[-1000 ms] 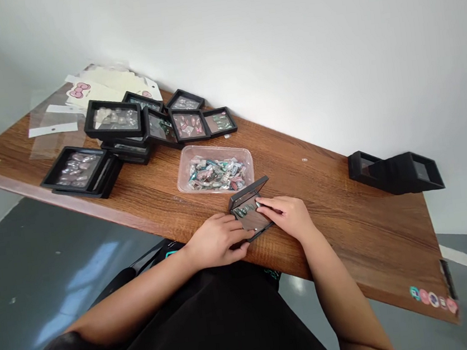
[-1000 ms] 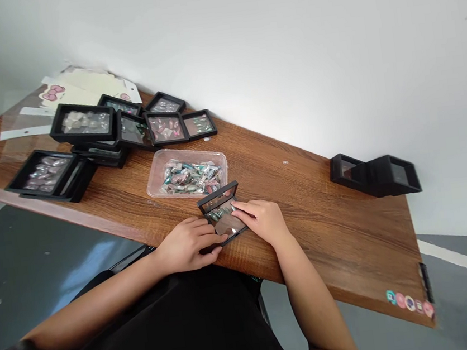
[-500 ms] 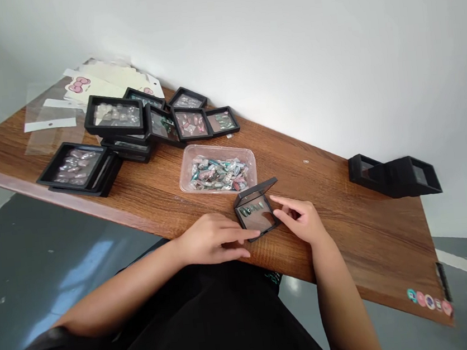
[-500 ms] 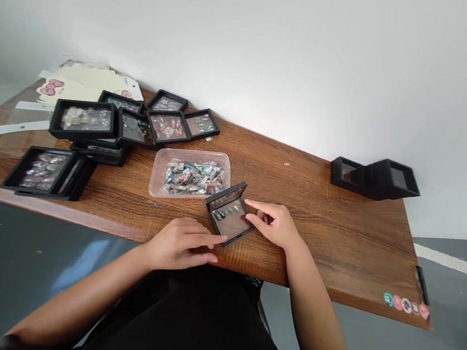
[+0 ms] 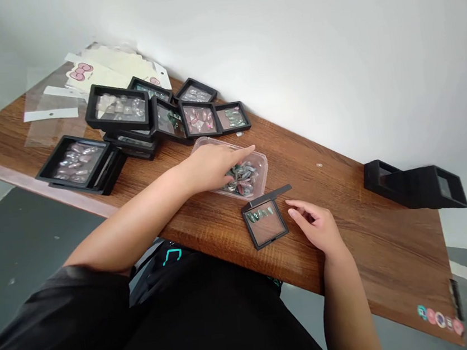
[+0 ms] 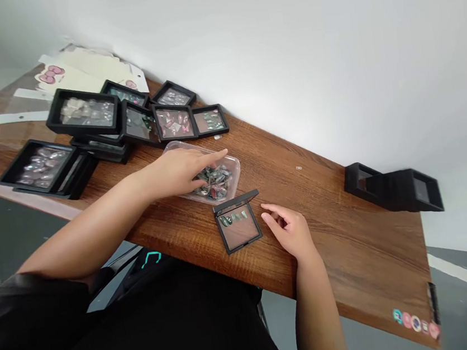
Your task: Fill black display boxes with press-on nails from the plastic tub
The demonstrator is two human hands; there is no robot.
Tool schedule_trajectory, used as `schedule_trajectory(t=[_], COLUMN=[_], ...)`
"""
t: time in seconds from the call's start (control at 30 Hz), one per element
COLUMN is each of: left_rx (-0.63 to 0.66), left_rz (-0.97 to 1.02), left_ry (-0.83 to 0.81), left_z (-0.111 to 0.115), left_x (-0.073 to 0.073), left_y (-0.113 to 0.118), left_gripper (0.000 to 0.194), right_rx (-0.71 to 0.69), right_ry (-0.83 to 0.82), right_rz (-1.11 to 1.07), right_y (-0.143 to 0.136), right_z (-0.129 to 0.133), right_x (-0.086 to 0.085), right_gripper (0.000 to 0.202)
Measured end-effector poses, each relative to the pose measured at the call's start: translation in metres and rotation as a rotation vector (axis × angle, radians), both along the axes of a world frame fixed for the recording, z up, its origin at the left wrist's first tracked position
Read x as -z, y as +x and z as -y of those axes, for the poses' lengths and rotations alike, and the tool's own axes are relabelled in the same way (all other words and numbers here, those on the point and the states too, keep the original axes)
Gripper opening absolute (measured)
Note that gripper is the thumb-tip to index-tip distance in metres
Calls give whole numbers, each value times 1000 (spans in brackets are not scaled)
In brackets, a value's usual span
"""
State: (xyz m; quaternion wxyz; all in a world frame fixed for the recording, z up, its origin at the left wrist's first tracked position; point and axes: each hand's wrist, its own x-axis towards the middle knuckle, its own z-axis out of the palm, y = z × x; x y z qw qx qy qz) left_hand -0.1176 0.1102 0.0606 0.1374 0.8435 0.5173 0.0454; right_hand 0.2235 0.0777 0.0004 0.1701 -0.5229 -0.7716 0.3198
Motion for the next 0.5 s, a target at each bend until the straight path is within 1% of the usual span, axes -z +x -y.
schedule_trajectory(t=[0.07,0.23,0.33,0.43,0.5], left_rx=[6,-35,-30,-2,35], left_rz=[35,129,207,352,512], left_ry=[-19,11,80,177,196], left_z=[0,2,3,6,8], left_x=[4,10,10,7,4], left_y=[1,-1,-5,-10,-13], left_gripper=[85,67,58,51,47], right_rx=[-3,-17,-26,-32,-33], right_ry=[-4,-11,-18,-25,-27], right_rz=[9,22,19,17,16], right_y=[0,0,0,0,0], right_z=[0,1,1,1,1], right_x=[0,-2,-4,-4,-5], right_gripper=[35,32,31,31,31])
